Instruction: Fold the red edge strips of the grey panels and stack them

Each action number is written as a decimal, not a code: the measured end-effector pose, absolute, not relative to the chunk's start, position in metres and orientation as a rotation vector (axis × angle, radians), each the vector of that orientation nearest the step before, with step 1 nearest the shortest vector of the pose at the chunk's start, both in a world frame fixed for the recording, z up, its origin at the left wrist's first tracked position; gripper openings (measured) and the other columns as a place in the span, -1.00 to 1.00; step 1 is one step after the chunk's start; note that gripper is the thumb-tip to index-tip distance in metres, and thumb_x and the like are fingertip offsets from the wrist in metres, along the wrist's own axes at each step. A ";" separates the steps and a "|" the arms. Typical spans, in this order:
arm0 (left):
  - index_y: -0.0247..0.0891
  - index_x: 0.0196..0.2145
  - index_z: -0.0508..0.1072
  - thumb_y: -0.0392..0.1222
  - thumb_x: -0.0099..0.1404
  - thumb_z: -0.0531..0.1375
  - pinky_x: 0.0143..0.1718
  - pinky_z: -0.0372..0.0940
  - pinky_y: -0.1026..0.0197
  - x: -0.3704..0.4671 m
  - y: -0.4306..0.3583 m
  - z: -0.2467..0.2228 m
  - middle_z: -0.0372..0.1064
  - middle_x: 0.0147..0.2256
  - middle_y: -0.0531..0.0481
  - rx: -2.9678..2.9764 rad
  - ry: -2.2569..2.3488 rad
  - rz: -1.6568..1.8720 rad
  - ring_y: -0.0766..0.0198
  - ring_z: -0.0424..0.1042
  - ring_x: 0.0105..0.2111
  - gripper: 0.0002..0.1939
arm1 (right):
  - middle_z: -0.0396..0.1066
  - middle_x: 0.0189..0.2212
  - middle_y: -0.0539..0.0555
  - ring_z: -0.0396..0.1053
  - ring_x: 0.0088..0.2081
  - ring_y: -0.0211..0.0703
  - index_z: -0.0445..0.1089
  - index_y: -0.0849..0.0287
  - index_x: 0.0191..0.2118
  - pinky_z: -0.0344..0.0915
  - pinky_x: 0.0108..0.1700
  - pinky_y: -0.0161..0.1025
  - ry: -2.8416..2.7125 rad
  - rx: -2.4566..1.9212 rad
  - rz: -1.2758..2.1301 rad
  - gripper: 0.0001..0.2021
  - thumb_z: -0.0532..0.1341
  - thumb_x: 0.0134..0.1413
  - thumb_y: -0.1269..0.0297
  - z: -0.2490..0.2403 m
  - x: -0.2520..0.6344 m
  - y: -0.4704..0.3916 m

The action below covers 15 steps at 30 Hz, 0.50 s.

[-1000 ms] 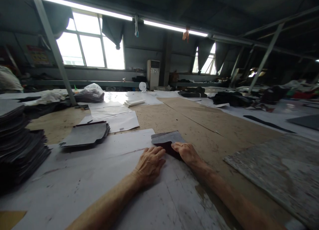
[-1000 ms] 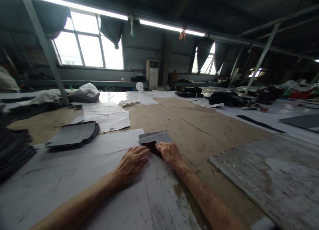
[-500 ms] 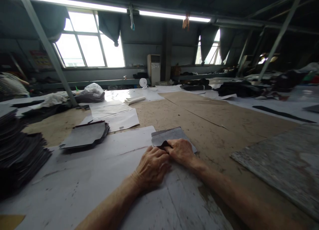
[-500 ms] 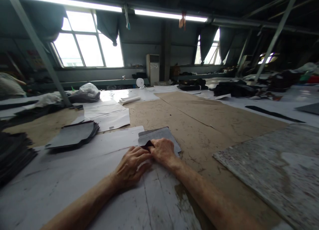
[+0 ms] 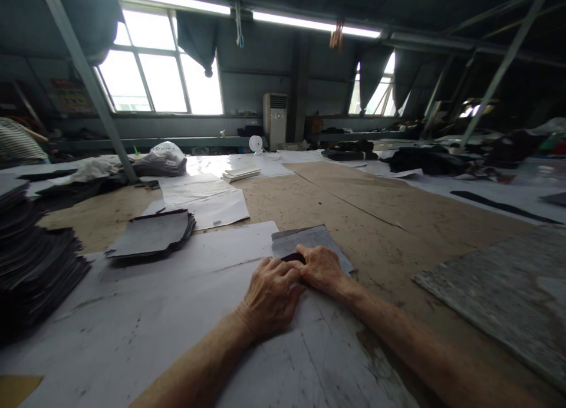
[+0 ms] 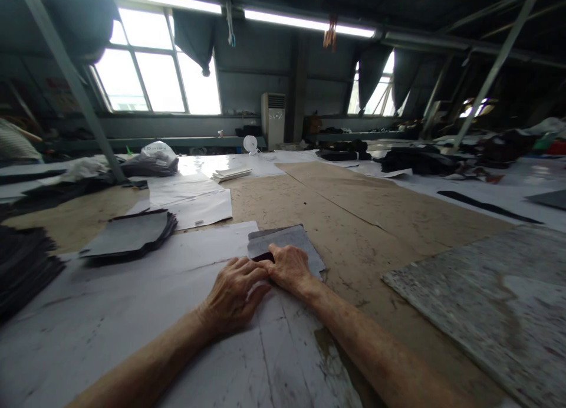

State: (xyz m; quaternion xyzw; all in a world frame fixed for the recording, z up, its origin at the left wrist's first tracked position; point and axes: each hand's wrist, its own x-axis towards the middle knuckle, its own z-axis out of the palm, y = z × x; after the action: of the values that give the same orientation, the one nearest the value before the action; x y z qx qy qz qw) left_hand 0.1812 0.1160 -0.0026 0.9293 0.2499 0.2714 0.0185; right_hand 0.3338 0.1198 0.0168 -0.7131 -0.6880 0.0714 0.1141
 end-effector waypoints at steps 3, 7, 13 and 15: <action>-0.25 -0.28 0.35 -0.17 0.26 -0.02 -0.22 0.11 0.07 0.185 0.118 -0.004 0.35 -0.27 -0.08 2.839 0.980 0.819 0.13 0.26 -0.27 -0.81 | 0.37 -0.32 0.03 0.34 -0.29 -0.24 0.34 0.24 -0.23 0.29 -0.20 -0.16 -2.073 -1.981 0.327 -0.75 0.10 0.14 0.15 0.022 0.344 0.116; -0.26 -0.23 0.34 -0.07 0.25 0.01 -0.18 0.09 0.01 0.188 0.120 -0.005 0.32 -0.18 -0.10 2.795 1.145 0.780 0.07 0.24 -0.20 -0.75 | 0.37 -0.37 0.00 0.35 -0.34 -0.25 0.35 0.27 -0.28 0.31 -0.28 -0.22 -2.104 -1.902 0.448 -0.75 0.11 0.12 0.16 0.032 0.355 0.119; -0.23 -0.27 0.35 0.06 0.22 0.03 -0.16 0.08 0.00 0.187 0.124 -0.002 0.34 -0.23 -0.07 2.774 1.230 0.669 0.06 0.22 -0.17 -0.69 | 0.34 -0.22 0.05 0.34 -0.27 -0.21 0.32 0.24 -0.17 0.33 -0.25 -0.20 -1.978 -2.000 0.362 -0.74 0.10 0.14 0.16 0.061 0.373 0.150; -0.22 -0.27 0.35 0.06 0.22 0.03 -0.16 0.06 -0.01 0.187 0.124 -0.001 0.34 -0.22 -0.06 2.769 1.236 0.645 0.05 0.22 -0.17 -0.69 | 0.31 -0.15 0.07 0.32 -0.21 -0.15 0.30 0.23 -0.10 0.32 -0.21 -0.15 -1.894 -2.024 0.266 -0.71 0.10 0.13 0.16 0.080 0.392 0.159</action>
State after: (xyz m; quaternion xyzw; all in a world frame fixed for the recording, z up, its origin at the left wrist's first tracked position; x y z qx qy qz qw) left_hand 0.1866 0.1238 -0.0013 0.8930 0.3986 0.2079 0.0207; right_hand 0.3925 0.1595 0.0804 -0.7153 -0.6694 0.0939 0.1776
